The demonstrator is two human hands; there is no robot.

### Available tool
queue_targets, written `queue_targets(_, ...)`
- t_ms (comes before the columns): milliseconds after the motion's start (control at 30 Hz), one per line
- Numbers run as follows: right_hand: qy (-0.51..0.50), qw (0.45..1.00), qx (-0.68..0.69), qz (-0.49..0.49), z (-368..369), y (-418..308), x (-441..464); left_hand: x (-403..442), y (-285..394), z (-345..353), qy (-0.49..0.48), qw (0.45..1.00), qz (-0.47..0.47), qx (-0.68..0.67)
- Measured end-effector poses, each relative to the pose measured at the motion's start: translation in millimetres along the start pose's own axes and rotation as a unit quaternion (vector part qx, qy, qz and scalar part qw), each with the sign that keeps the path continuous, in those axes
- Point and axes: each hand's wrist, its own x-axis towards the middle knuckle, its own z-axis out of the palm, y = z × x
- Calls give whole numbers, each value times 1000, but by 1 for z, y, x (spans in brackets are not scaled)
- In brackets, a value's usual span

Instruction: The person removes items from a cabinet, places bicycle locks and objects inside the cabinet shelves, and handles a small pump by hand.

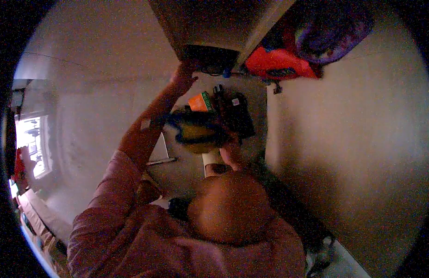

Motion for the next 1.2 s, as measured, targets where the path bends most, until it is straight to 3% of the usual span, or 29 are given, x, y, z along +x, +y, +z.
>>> queue_targets(33, -44, 994, 65, 73, -8, -3, -5, -2, 14, -2, -10, 999, -27, 14)
queue_targets(100, -130, 980, -125, 80, -17, -7, -12, -5, 47, 2, 3, 991, -102, -82)
queue_targets(167, -201, 950, -222, 93, -19, -2, -17, -14, 74, 6, 50, 933, -199, -296)
queue_targets(233, -259, 931, -231, 109, -17, 29, -16, -17, 49, -3, -10, 989, -115, -90)
queue_targets(300, -318, 909, -240, 123, -14, 63, -11, -20, 37, -5, -7, 988, -139, -62)
queue_targets(367, -307, 912, -137, 234, -13, 81, -6, -36, 89, 14, 64, 935, -274, -215)
queue_targets(400, -259, 906, -25, 333, -12, 85, -1, -38, 92, 19, 72, 935, -266, -223)
queue_targets(467, -169, 889, 77, 418, -9, 89, -3, -43, 93, 23, 88, 934, -249, -239)
queue_targets(533, -99, 906, 55, 408, 4, 70, -9, -42, 82, 21, 83, 942, -212, -246)
queue_targets(567, -112, 922, 28, 370, 5, 66, -10, -41, 81, 21, 80, 945, -193, -250)
queue_targets(633, -134, 946, -27, 294, 8, 56, -16, -52, 87, 14, 17, 967, -212, -138)
queue_targets(700, -93, 956, 54, 273, 20, 42, -21, -74, 106, 2, -77, 964, -243, -76)
queue_targets(767, -70, 954, 76, 280, 29, 27, -22, -110, 125, -15, -198, 935, -287, -65)
queue_targets(833, -71, 948, 36, 308, 28, 20, -12, -155, 117, -42, -252, 909, -310, -117)
queue_targets(900, -58, 935, 28, 349, 17, 39, -5, -195, 131, -53, -233, 910, -290, -185)
queue_targets(933, -53, 928, 23, 369, 21, 36, -3, -213, 135, -49, -226, 913, -299, -158)
queue_targets(1067, -136, 906, -31, 400, 20, 65, -5, -252, 121, -20, -227, 912, -337, -51)
queue_targets(1167, -265, 869, -211, 361, 29, 51, -3, -285, 72, -5, -230, 929, -285, 53)
queue_targets(1200, -283, 864, -246, 335, 31, 45, -4, -286, 71, -3, -238, 916, -307, 95)
